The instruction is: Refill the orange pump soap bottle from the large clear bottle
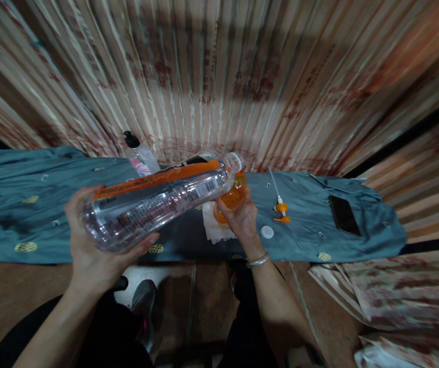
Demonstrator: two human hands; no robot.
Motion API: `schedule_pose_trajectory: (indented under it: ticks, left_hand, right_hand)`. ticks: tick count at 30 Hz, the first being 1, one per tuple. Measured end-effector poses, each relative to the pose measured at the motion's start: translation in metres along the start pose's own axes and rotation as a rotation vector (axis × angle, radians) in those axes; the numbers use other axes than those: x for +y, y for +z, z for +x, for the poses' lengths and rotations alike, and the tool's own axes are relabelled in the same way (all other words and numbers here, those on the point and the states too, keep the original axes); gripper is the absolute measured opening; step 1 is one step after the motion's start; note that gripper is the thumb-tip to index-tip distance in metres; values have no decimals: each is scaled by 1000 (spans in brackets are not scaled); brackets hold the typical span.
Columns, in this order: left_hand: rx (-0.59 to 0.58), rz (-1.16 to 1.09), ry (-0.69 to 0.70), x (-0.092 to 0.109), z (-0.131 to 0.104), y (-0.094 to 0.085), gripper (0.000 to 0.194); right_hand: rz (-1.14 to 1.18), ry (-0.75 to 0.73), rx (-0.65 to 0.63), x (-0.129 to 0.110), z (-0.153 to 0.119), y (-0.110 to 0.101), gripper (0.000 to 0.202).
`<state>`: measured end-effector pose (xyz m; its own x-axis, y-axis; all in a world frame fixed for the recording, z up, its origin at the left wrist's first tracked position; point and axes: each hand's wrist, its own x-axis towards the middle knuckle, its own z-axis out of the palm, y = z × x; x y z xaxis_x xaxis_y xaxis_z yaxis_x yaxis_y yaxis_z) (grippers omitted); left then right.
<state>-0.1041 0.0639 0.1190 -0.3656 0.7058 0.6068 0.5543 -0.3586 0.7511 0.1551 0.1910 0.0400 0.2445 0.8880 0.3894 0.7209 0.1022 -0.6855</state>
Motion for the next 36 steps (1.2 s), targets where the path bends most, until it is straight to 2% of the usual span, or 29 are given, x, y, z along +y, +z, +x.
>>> schedule_pose_trajectory:
  ticks: [8, 11, 17, 22, 29, 36]
  left_hand:
    - [-24, -17, -30, 1, 1, -1, 97]
    - [1, -38, -40, 1, 1, 0, 96]
    - [12, -20, -2, -2, -1, 1, 97]
    - [12, -19, 42, -2, -1, 1, 93]
    - [0, -9, 35, -2, 0, 0, 95]
    - [-5, -8, 46, -4, 0, 0, 98]
  right_hand:
    - [29, 34, 20, -6, 0, -2, 71]
    - [13, 34, 13, -5, 0, -3, 74]
    - [18, -10, 18, 0, 1, -1, 69]
    - [15, 24, 5, 0, 2, -1, 73]
    - [6, 28, 16, -4, -1, -2, 65]
    - [-10, 71, -24, -11, 0, -6, 66]
